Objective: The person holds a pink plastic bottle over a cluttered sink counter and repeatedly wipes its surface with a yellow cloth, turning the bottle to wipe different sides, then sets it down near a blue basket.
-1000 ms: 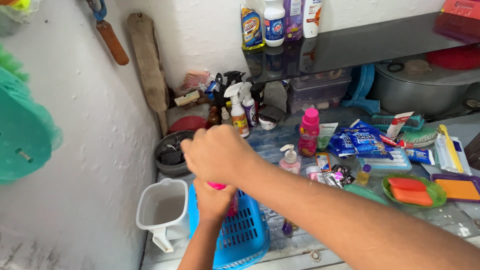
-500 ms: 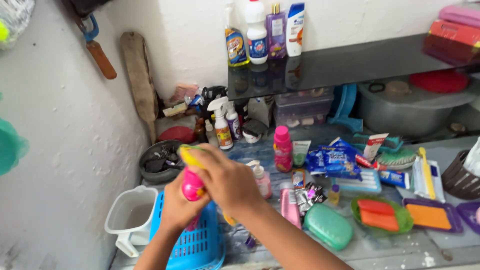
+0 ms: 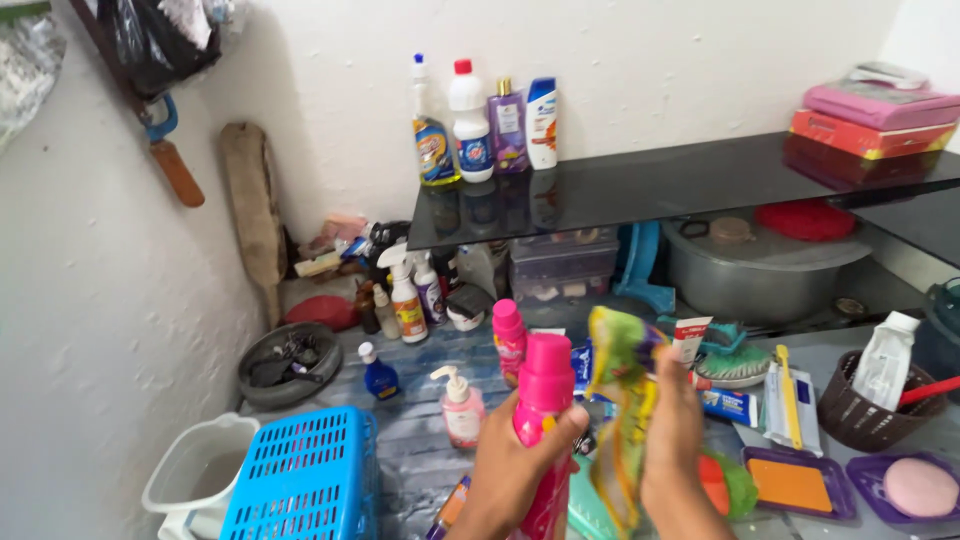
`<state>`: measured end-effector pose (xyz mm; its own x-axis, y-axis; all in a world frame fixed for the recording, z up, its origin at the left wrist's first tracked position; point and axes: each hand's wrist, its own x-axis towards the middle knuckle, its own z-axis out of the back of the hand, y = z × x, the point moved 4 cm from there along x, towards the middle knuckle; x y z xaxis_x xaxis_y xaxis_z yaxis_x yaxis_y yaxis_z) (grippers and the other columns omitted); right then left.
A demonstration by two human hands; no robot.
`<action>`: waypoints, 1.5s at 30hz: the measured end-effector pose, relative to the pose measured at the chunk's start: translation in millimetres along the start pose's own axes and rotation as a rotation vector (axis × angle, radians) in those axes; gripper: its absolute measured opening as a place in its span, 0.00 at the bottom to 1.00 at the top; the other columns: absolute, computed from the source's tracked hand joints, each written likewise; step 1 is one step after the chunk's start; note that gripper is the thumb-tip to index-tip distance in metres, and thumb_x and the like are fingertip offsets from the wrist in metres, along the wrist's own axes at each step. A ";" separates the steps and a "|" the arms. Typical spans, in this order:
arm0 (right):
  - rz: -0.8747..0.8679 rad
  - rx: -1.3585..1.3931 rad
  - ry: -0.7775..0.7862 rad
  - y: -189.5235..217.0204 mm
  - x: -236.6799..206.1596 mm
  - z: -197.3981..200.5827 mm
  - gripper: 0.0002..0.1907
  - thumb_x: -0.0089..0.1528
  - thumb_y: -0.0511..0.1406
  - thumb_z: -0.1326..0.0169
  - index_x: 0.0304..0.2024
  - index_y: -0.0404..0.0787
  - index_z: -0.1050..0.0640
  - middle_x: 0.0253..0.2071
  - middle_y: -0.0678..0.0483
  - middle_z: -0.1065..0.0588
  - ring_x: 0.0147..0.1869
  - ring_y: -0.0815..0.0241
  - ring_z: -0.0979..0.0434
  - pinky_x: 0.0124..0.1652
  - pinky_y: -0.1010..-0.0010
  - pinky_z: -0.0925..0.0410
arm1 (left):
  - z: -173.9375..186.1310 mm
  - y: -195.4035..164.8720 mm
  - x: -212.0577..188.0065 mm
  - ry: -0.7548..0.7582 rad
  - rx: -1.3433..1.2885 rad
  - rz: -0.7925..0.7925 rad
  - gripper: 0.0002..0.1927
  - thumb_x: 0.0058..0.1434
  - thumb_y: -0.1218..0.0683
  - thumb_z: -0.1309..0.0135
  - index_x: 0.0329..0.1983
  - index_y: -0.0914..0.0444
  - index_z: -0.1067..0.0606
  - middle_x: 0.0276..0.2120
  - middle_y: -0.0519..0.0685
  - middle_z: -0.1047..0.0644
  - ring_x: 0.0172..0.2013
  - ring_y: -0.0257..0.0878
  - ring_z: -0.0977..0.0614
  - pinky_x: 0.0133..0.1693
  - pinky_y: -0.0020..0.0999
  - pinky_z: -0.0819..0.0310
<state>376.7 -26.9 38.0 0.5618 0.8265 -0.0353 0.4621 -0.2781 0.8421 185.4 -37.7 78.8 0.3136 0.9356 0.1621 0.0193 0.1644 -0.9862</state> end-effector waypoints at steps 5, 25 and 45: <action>0.325 -0.126 0.057 43.6 -37.1 -10.0 0.29 0.69 0.51 0.54 0.59 0.36 0.25 0.53 0.53 0.22 0.54 0.63 0.24 0.53 0.70 0.33 | -24.9 -20.8 26.7 -0.117 0.070 -0.154 0.28 0.71 0.38 0.63 0.44 0.67 0.26 0.36 0.54 0.21 0.38 0.43 0.21 0.46 0.38 0.28; 0.336 -0.505 -0.053 22.5 -71.3 -24.4 0.28 0.68 0.44 0.57 0.70 0.44 0.32 0.53 0.47 0.19 0.47 0.52 0.22 0.50 0.65 0.30 | -45.2 -36.8 22.5 -0.038 0.288 -0.113 0.26 0.71 0.40 0.65 0.44 0.65 0.25 0.32 0.62 0.21 0.35 0.58 0.19 0.40 0.45 0.27; -0.152 0.097 0.122 -3.4 -62.9 -59.1 0.29 0.68 0.52 0.54 0.63 0.40 0.27 0.57 0.50 0.23 0.57 0.52 0.24 0.56 0.58 0.34 | 19.3 1.8 -5.3 0.028 -0.110 -0.050 0.28 0.67 0.39 0.54 0.56 0.65 0.25 0.45 0.51 0.19 0.46 0.35 0.20 0.51 0.32 0.29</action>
<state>299.2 -49.0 69.1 0.3960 0.9141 -0.0871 0.6025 -0.1871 0.7759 165.5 -36.4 76.8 0.3359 0.9177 0.2121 0.1389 0.1744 -0.9748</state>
